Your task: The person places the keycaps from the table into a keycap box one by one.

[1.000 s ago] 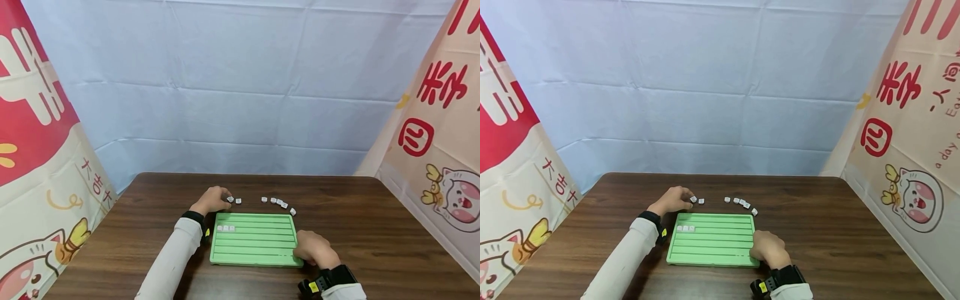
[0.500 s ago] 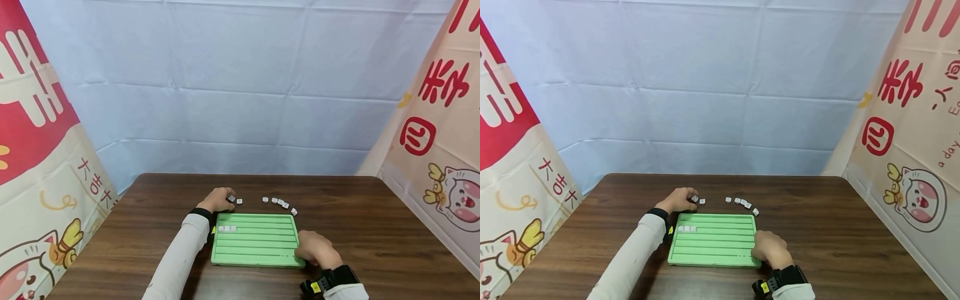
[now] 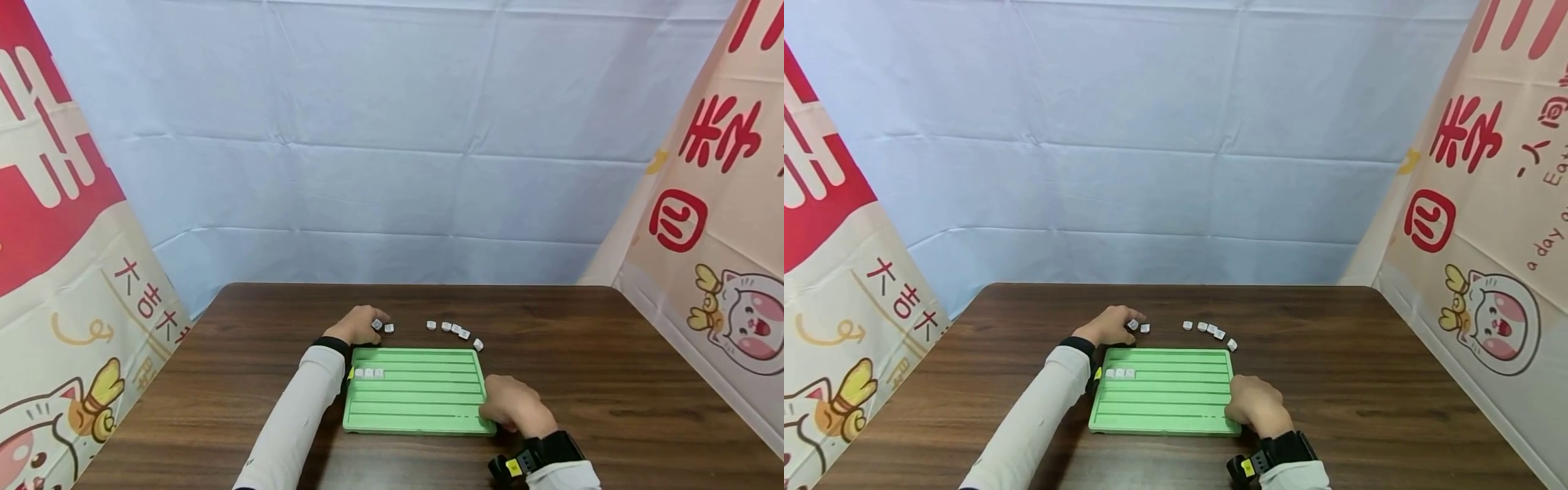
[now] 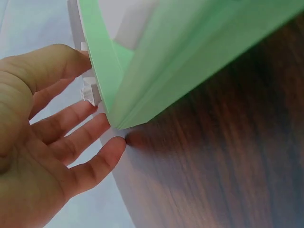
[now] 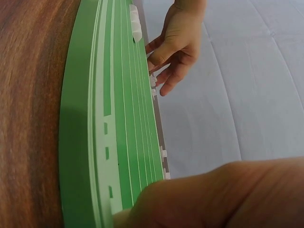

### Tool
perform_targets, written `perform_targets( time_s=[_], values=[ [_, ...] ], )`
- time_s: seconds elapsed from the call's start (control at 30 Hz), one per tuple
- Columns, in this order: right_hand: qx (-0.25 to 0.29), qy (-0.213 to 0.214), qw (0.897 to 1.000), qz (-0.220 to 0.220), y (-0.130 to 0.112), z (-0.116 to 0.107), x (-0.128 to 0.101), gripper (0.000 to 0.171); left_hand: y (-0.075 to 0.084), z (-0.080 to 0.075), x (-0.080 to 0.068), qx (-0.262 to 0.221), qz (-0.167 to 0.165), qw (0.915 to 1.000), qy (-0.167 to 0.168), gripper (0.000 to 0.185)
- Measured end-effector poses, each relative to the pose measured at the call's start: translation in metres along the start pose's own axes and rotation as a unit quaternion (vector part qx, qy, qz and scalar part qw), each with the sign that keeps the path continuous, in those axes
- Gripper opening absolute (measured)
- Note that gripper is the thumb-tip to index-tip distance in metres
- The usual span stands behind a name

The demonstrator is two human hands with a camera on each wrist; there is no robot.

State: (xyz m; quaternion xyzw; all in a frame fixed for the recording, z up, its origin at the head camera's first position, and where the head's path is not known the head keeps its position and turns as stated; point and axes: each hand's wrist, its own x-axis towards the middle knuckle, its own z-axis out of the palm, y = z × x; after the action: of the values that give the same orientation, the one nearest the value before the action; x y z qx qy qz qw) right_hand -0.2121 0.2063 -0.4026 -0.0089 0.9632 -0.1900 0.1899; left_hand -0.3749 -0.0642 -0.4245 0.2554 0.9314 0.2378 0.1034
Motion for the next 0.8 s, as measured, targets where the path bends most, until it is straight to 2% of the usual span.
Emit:
perform_targets(
  time_s=[0.3,0.43,0.57,0.8],
  values=[
    [0.003,-0.007,1.000,0.000,-0.0002,-0.0011,-0.0006,0.024,-0.0019,-0.0008,-0.0040,-0.003,-0.031,0.9991,0.029,0.019],
    [0.001,-0.004,1.000,0.001,0.0000,-0.0006,-0.0010,0.024,-0.0047,0.0012,-0.0024,0.018,-0.030,0.9983,0.046,0.011],
    [0.000,-0.004,1.000,0.003,-0.0001,-0.0004,-0.0008,0.022,-0.0059,0.0011,-0.0022,0.038,-0.026,0.9975,0.053,0.016],
    [-0.002,-0.006,1.000,0.008,-0.0004,-0.0015,0.0003,0.021,-0.0041,-0.0011,-0.0012,0.032,-0.035,0.9974,0.054,0.020]
  ],
)
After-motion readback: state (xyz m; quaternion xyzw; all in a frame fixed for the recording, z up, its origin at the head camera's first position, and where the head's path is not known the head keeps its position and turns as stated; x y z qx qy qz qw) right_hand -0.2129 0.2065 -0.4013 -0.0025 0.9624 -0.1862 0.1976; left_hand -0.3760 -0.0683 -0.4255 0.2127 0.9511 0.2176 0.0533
